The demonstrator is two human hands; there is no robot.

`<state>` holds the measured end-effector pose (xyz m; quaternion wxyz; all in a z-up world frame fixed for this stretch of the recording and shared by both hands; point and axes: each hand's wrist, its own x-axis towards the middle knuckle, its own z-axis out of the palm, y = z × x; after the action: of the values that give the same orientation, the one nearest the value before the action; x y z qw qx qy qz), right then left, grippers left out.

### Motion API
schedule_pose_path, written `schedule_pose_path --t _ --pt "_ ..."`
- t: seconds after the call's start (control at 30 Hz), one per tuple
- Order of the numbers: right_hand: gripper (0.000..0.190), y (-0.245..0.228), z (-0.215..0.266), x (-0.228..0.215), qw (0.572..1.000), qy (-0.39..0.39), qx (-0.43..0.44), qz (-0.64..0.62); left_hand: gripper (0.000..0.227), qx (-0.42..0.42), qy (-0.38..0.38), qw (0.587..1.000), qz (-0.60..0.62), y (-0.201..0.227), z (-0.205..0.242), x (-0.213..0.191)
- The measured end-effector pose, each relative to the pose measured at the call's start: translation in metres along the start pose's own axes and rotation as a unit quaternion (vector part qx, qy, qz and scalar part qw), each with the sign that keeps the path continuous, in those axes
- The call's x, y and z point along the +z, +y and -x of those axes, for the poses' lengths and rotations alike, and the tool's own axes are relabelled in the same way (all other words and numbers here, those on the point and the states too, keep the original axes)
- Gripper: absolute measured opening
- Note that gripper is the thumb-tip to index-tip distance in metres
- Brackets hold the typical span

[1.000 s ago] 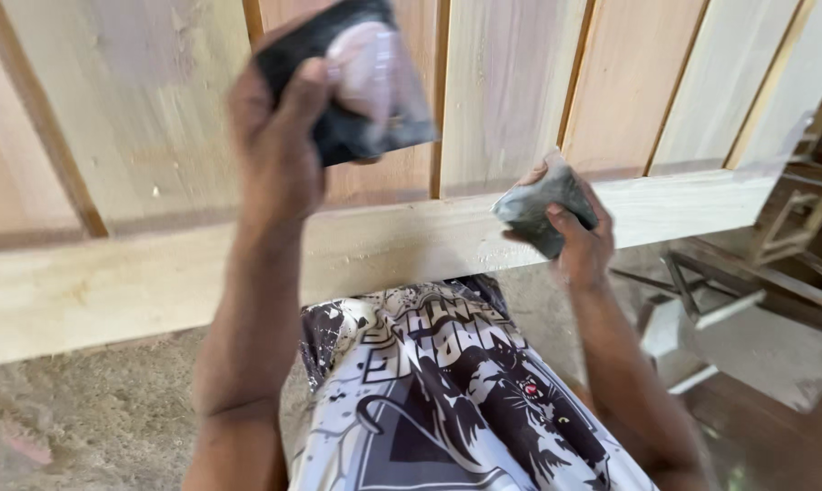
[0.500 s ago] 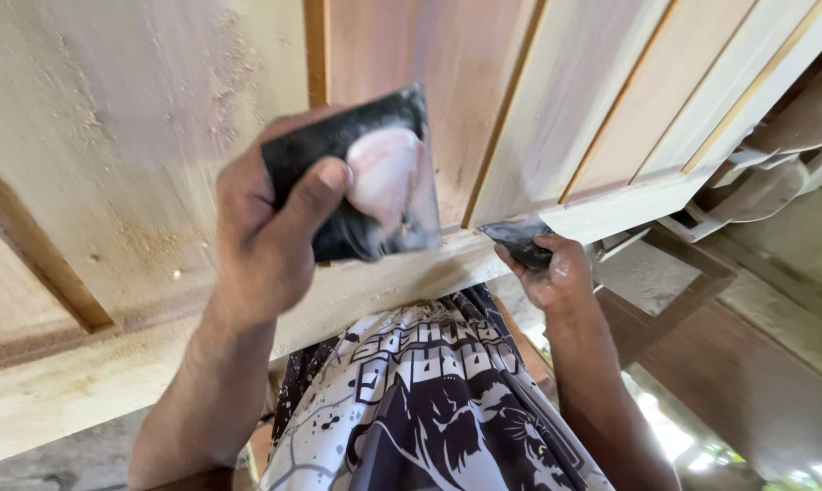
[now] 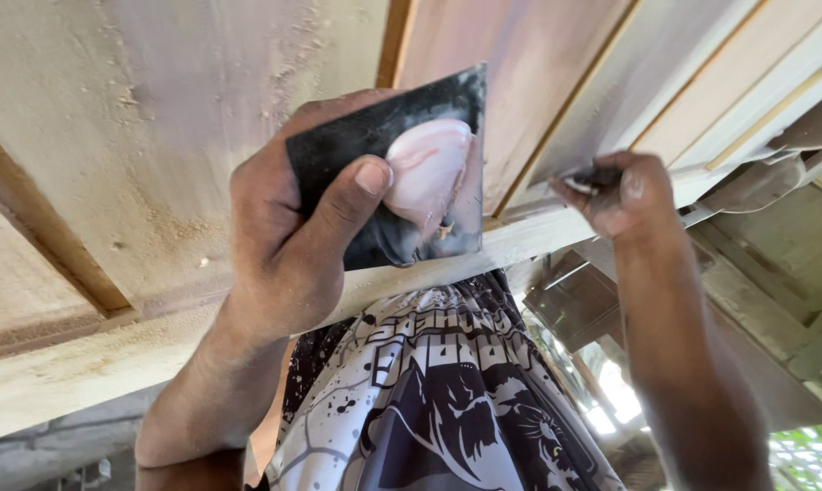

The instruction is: The person scoops pink wood filler from a container onto a sanding block and spreads it into the gaps between wooden planks on a large panel. They repeatedly apply and smooth the filler across multiple sections of the panel using the sanding block.

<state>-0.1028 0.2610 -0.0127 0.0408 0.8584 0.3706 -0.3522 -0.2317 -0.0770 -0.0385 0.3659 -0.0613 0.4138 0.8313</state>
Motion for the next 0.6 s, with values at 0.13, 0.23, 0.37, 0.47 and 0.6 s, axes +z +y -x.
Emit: schedule_pose_path --t 0.13,0.23,0.37,0.47,0.6 --pt "0.009 -0.038 -0.006 -0.006 0.993 -0.096 -0.072 0.004 0.034 0.005 -0.020 1.000 0.000 0.007 0.012 0.022" --pt "0.019 -0.057 -0.001 -0.024 0.975 -0.181 -0.118 -0.045 0.033 0.012 -0.045 0.999 0.010 0.013 0.029 0.039" --pt "0.047 -0.035 0.042 -0.083 0.933 -0.225 -0.193 -0.204 0.032 -0.047 -0.011 0.998 0.039 0.009 0.050 0.066" --pt "0.061 0.026 0.074 -0.124 0.784 -0.432 -0.395 -0.208 0.035 -0.106 -0.002 0.991 0.085 -0.010 0.064 0.091" --pt "0.055 0.106 0.088 -0.163 0.563 -0.258 -0.785 -0.030 0.037 -0.106 -0.026 0.985 0.131 -0.056 0.076 0.138"
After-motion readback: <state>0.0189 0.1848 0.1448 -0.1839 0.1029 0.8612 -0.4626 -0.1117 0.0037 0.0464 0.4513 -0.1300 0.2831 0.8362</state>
